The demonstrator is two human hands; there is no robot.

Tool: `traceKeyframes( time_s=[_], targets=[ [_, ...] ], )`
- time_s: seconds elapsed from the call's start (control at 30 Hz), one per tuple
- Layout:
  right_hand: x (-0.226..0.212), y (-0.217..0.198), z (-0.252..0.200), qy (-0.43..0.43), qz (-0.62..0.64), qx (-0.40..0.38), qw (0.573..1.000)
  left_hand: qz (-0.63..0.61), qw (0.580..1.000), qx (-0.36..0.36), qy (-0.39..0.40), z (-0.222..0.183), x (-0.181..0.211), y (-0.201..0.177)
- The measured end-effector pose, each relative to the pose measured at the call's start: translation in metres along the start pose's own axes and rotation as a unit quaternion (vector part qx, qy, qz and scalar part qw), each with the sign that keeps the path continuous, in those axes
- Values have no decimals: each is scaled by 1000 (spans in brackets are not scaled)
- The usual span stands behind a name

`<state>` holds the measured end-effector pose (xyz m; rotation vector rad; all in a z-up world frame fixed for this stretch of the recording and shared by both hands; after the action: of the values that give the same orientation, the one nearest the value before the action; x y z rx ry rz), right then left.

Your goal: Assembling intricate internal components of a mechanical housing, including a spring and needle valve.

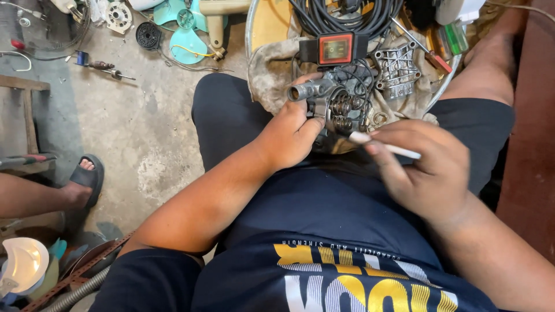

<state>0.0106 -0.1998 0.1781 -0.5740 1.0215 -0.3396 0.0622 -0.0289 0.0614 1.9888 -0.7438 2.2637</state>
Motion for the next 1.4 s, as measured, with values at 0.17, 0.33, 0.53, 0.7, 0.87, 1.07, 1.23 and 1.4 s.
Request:
traceKeyframes(
  time_s=[0.17, 0.33, 0.53, 0.7, 0.87, 1.07, 1.23, 1.4],
  targets=[
    [-2, 7, 4, -10, -41, -47, 998, -24, 999, 11, -35, 0, 3, -4],
    [7, 4, 6, -1, -6, -61, 998, 20, 989, 29, -146, -4, -16, -7],
    [12, 0, 4, 18, -4, -54, 998, -62, 976, 64, -197, -7, -37, -7],
    [33, -9, 2, 51, -39, -49, 997, -225, 946, 91, -213, -9, -50, -2],
    [66, -31, -7, 8, -95, 38, 995, -234, 937, 103, -239, -13, -65, -2],
    [90, -16, 4, -45, -185, 145, 971, -238, 918, 137, -286, -20, -79, -9],
    [117, -2, 21, -13, -151, 153, 977, -290, 891, 183, -297, -30, -123, -2],
    [129, 23, 33, 21, -189, -32, 981, -361, 860, 202, -298, -33, -132, 3]
  ],
)
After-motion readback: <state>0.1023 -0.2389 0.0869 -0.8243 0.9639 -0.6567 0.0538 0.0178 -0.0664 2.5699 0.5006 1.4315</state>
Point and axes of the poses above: each hand's wrist, its own z-axis towards the middle knuckle, its own y-axis out of the palm, x = y × z, the point moved 8 cm from there along z, towards the middle knuckle, and after that the axes turned 1 degree about x, right-handed, at the moved point
